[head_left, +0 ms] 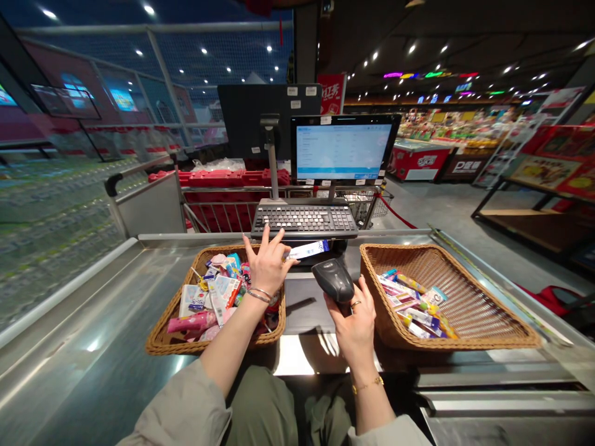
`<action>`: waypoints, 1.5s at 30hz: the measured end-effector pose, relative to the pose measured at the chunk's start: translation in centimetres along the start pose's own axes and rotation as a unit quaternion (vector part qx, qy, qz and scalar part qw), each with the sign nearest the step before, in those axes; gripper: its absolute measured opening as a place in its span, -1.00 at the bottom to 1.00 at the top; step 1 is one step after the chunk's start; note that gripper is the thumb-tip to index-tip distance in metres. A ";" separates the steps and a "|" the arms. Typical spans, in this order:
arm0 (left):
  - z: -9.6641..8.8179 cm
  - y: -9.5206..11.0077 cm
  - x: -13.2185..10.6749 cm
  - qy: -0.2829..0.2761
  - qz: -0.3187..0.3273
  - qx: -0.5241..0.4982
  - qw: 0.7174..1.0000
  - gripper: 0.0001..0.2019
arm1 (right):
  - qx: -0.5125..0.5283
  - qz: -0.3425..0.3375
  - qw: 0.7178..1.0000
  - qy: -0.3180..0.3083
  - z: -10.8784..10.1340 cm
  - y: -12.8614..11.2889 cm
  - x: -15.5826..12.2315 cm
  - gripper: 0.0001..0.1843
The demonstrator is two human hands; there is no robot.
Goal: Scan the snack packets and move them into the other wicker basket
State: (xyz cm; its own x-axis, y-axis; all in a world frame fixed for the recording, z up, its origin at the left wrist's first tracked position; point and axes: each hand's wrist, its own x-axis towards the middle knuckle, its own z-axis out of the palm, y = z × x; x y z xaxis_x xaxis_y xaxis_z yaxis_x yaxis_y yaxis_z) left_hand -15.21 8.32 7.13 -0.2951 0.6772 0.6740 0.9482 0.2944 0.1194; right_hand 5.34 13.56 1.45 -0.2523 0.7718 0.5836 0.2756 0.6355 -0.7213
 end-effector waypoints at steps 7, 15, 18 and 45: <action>0.4 -0.1 0.0 0.058 0.018 0.015 0.998 -0.93 | -0.004 -0.006 1.000 0.006 0.1 0.1 -0.1 -0.57; 0.3 -0.1 0.0 0.057 0.017 0.013 0.998 -0.88 | -0.008 -0.001 1.000 0.003 0.2 0.2 -0.1 -0.56; 0.3 -0.1 0.0 0.056 0.016 0.012 0.998 -0.86 | -0.003 -0.002 1.000 0.004 0.3 0.3 -0.1 -0.57; 0.9 4.9 2.5 0.056 0.065 -0.035 0.996 -0.79 | 0.004 0.109 0.988 0.107 -2.5 2.8 1.6 -0.36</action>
State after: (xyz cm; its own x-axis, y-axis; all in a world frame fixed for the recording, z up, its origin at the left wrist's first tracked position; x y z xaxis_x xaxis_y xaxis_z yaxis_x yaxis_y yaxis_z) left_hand -11.38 12.10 8.75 -0.1586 0.6253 0.7641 0.9845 0.1590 0.0743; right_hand 8.04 16.65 1.34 0.0149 0.8778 0.4788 0.2934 0.4539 -0.8414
